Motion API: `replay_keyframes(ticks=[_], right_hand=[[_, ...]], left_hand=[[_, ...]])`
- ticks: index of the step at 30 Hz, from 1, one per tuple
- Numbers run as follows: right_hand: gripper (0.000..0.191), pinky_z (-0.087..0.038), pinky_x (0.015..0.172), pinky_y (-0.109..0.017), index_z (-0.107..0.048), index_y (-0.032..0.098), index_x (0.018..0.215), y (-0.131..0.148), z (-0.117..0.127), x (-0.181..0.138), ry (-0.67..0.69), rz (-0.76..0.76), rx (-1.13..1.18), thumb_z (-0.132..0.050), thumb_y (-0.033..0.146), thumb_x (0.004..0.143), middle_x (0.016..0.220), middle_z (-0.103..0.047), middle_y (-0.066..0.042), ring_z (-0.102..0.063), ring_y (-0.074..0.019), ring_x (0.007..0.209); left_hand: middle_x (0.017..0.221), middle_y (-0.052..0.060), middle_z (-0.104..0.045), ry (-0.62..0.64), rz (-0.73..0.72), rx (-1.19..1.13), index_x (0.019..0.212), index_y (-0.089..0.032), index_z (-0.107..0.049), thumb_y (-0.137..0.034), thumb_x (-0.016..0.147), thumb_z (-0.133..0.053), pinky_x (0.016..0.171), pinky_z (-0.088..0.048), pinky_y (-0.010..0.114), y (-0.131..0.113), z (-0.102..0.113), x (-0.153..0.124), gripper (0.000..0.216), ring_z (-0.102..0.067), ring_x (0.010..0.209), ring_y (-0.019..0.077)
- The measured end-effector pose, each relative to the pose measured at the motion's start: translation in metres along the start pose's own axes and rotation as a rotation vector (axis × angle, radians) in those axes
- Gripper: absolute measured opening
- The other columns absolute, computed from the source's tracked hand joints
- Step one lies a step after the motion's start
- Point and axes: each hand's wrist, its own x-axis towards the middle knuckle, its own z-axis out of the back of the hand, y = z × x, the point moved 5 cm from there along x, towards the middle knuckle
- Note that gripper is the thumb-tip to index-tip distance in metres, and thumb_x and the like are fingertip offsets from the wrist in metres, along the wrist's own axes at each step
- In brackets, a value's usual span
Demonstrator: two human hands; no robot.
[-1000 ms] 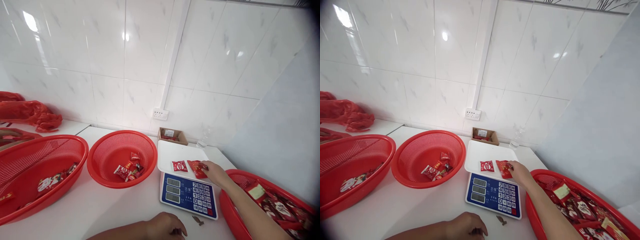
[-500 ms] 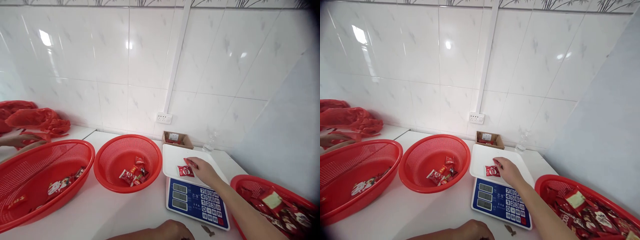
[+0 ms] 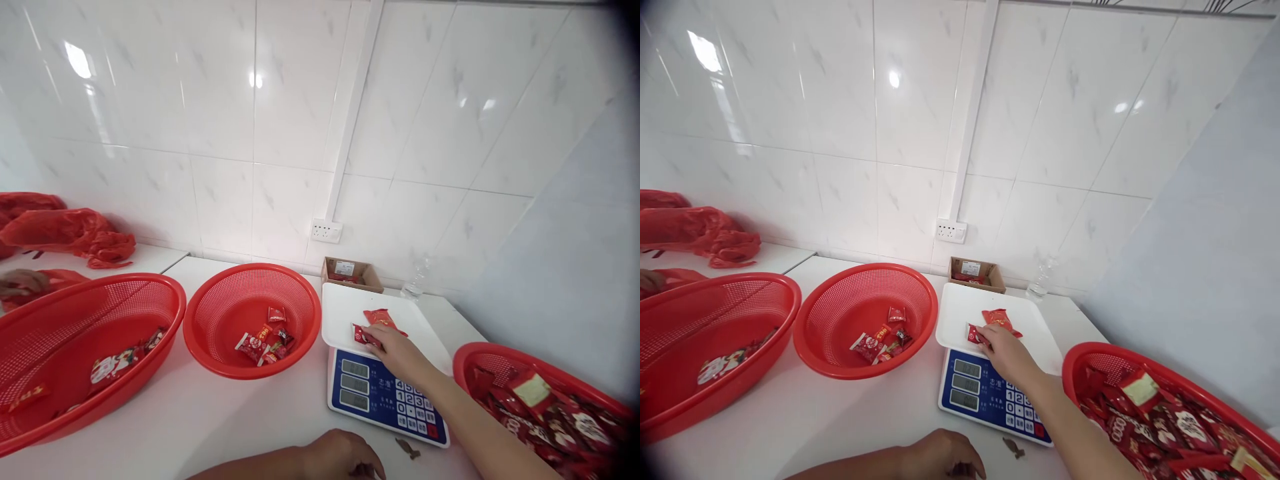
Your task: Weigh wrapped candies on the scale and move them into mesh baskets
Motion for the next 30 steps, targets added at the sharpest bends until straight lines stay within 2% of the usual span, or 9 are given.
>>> replay_keyframes(ticks=[4, 7, 10, 12, 15, 18, 21, 26, 30], right_hand=[[0.033, -0.044, 0.087, -0.038, -0.062, 0.015, 0.112, 0.013, -0.003, 0.001, -0.056, -0.026, -0.099, -0.042, 0.025, 0.088, 0.11, -0.063, -0.013, -0.056, -0.0261, 0.102], [0.036, -0.042, 0.092, -0.038, -0.06, 0.014, 0.116, 0.017, -0.006, 0.003, -0.1, -0.021, -0.031, -0.041, 0.027, 0.088, 0.115, -0.062, -0.013, -0.055, -0.0254, 0.107], [0.036, -0.041, 0.096, -0.038, -0.059, 0.018, 0.115, 0.004, 0.0, 0.004, -0.173, -0.078, 0.095, -0.041, 0.03, 0.087, 0.121, -0.06, -0.011, -0.054, -0.0244, 0.112], [0.036, -0.043, 0.092, -0.038, -0.057, 0.02, 0.115, -0.011, 0.011, 0.002, -0.251, -0.152, 0.133, -0.04, 0.033, 0.086, 0.12, -0.061, -0.009, -0.057, -0.0245, 0.109], [0.035, -0.048, 0.078, -0.036, -0.053, 0.022, 0.111, -0.034, 0.027, -0.004, -0.304, -0.312, 0.134, -0.044, 0.038, 0.082, 0.101, -0.068, -0.007, -0.064, -0.0243, 0.09], [0.026, -0.047, 0.065, -0.032, -0.054, 0.024, 0.092, -0.048, 0.035, -0.011, -0.266, -0.402, 0.102, -0.048, 0.044, 0.077, 0.075, -0.067, -0.003, -0.063, -0.0231, 0.071], [0.022, -0.046, 0.062, -0.031, -0.055, 0.026, 0.078, -0.046, 0.031, -0.014, -0.163, -0.319, 0.14, -0.048, 0.047, 0.076, 0.069, -0.065, 0.0, -0.061, -0.0222, 0.069], [0.024, -0.045, 0.075, -0.034, -0.06, 0.026, 0.088, -0.033, 0.027, -0.013, -0.095, -0.182, 0.194, -0.046, 0.044, 0.081, 0.091, -0.068, -0.002, -0.061, -0.0236, 0.085], [0.028, -0.044, 0.079, -0.037, -0.062, 0.026, 0.09, -0.02, 0.026, -0.006, -0.03, -0.021, 0.042, -0.038, 0.039, 0.087, 0.091, -0.066, -0.004, -0.058, -0.0238, 0.088]], left_hand=[[0.091, 0.004, -0.07, -0.01, 0.012, -0.027, 0.107, -0.022, -0.068, -0.025, 0.078, -0.062, 0.069, -0.048, 0.018, -0.002, 0.002, -0.002, 0.03, -0.062, 0.073, 0.0128], [0.09, 0.004, -0.07, -0.014, 0.0, -0.032, 0.107, -0.022, -0.068, -0.026, 0.078, -0.062, 0.069, -0.048, 0.018, 0.004, -0.002, 0.0, 0.03, -0.062, 0.072, 0.0123], [0.088, 0.002, -0.07, -0.001, -0.022, -0.028, 0.107, -0.025, -0.068, -0.027, 0.078, -0.064, 0.07, -0.047, 0.017, 0.013, -0.007, 0.005, 0.029, -0.062, 0.071, 0.0116], [0.087, 0.001, -0.07, 0.014, -0.024, -0.031, 0.107, -0.025, -0.068, -0.026, 0.078, -0.065, 0.068, -0.047, 0.016, 0.018, -0.01, 0.007, 0.029, -0.061, 0.071, 0.0113], [0.087, 0.001, -0.07, 0.029, -0.008, -0.041, 0.106, -0.025, -0.069, -0.025, 0.078, -0.065, 0.066, -0.047, 0.016, 0.022, -0.012, 0.01, 0.028, -0.061, 0.071, 0.0113], [0.085, 0.002, -0.07, 0.04, -0.01, -0.027, 0.105, -0.023, -0.069, -0.027, 0.079, -0.065, 0.064, -0.046, 0.015, 0.024, -0.015, 0.012, 0.027, -0.061, 0.07, 0.0113], [0.083, 0.001, -0.07, 0.054, -0.002, -0.004, 0.104, -0.023, -0.069, -0.027, 0.078, -0.065, 0.059, -0.045, 0.014, 0.028, -0.019, 0.014, 0.027, -0.059, 0.065, 0.0104], [0.085, 0.001, -0.07, -0.002, -0.028, -0.006, 0.105, -0.024, -0.069, -0.028, 0.078, -0.065, 0.066, -0.046, 0.015, 0.019, -0.011, 0.009, 0.027, -0.061, 0.069, 0.011], [0.086, 0.002, -0.07, 0.028, -0.015, -0.012, 0.106, -0.024, -0.068, -0.028, 0.079, -0.064, 0.066, -0.047, 0.016, 0.023, -0.015, 0.011, 0.027, -0.062, 0.071, 0.012]])
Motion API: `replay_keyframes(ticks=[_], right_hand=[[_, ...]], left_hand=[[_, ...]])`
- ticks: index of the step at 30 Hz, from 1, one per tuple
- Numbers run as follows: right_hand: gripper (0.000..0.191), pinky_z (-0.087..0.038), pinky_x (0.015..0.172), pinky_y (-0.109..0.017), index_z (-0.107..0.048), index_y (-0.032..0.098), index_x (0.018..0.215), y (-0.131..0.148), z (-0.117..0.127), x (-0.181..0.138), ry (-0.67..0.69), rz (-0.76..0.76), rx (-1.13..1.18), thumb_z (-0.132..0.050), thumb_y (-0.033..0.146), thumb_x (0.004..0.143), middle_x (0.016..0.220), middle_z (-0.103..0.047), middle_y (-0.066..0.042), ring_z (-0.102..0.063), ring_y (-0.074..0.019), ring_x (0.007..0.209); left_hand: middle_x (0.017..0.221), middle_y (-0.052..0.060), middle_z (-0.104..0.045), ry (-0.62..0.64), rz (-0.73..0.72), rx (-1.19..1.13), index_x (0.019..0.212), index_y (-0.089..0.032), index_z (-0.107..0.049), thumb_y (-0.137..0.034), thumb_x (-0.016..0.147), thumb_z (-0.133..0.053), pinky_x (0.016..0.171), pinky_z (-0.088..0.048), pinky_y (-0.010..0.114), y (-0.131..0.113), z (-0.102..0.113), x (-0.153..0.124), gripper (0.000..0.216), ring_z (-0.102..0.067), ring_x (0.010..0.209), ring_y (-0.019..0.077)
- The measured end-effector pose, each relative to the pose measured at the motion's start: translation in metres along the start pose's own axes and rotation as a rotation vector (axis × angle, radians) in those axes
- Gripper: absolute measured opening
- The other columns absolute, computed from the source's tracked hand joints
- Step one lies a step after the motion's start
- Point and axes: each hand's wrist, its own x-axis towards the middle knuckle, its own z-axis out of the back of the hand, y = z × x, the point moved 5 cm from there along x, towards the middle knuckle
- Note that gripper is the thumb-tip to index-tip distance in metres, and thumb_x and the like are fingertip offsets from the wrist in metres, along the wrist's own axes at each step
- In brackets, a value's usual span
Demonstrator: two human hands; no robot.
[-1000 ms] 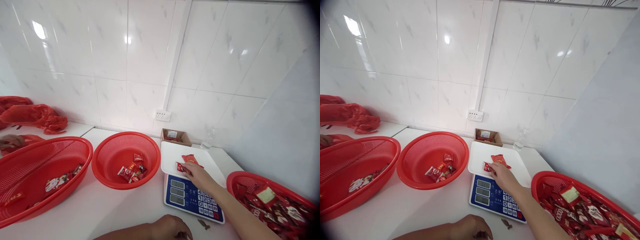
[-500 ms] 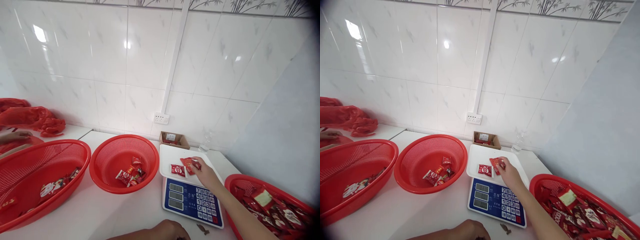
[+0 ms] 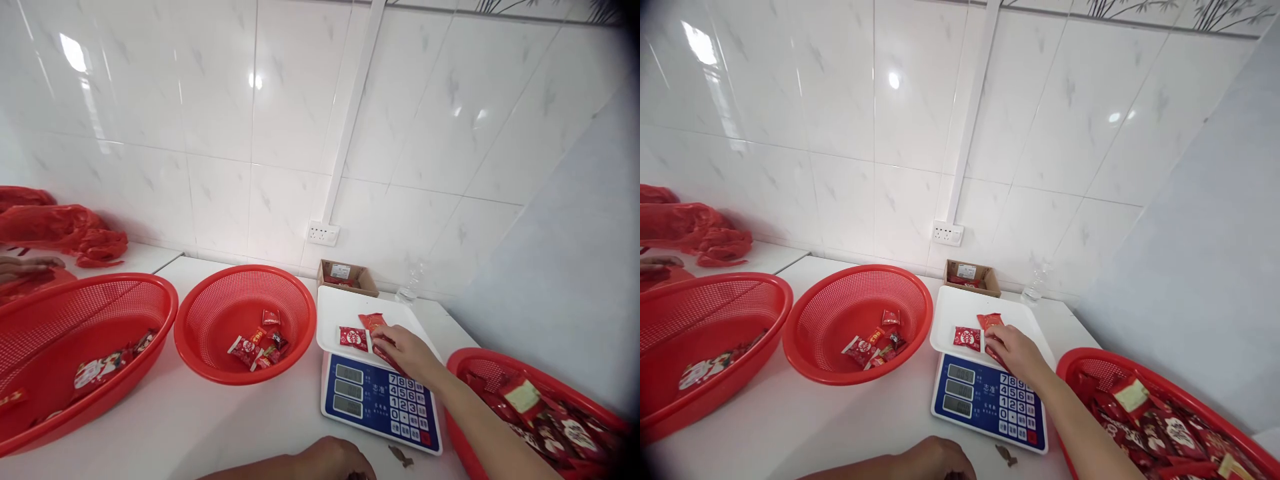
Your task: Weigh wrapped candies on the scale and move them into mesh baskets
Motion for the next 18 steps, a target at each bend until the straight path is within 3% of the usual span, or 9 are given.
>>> replay_keyframes(ticks=[4, 8, 13, 18], right_hand=[[0.035, -0.042, 0.086, -0.041, -0.058, 0.022, 0.11, 0.003, 0.003, 0.006, -0.127, 0.104, -0.174, -0.034, 0.038, 0.09, 0.107, -0.064, -0.009, -0.054, -0.026, 0.1], [0.037, -0.041, 0.089, -0.042, -0.056, 0.02, 0.112, -0.013, 0.007, 0.004, -0.25, 0.021, -0.238, -0.03, 0.036, 0.091, 0.111, -0.061, -0.01, -0.052, -0.0264, 0.105], [0.033, -0.045, 0.086, -0.039, -0.063, 0.023, 0.101, -0.019, 0.001, -0.011, -0.131, 0.025, -0.203, -0.035, 0.038, 0.09, 0.109, -0.062, -0.008, -0.053, -0.0249, 0.104], [0.034, -0.043, 0.093, -0.04, -0.065, 0.023, 0.103, -0.017, -0.007, -0.017, -0.004, 0.026, -0.119, -0.039, 0.038, 0.087, 0.114, -0.061, -0.007, -0.053, -0.0245, 0.107]], left_hand=[[0.086, 0.002, -0.07, 0.035, 0.004, 0.009, 0.105, -0.023, -0.068, -0.027, 0.08, -0.064, 0.066, -0.047, 0.017, 0.018, -0.012, 0.007, 0.026, -0.063, 0.071, 0.0129], [0.092, 0.002, -0.069, 0.035, 0.02, -0.029, 0.107, -0.025, -0.067, -0.028, 0.079, -0.065, 0.069, -0.049, 0.019, 0.021, -0.012, 0.006, 0.028, -0.065, 0.077, 0.0145], [0.092, 0.003, -0.07, 0.045, 0.009, -0.011, 0.107, -0.021, -0.067, -0.021, 0.078, -0.065, 0.071, -0.048, 0.018, 0.007, -0.003, 0.002, 0.028, -0.065, 0.079, 0.0148], [0.089, 0.002, -0.07, 0.029, -0.042, 0.004, 0.106, -0.023, -0.067, -0.021, 0.08, -0.062, 0.067, -0.047, 0.017, 0.002, -0.002, 0.002, 0.026, -0.063, 0.075, 0.013]])
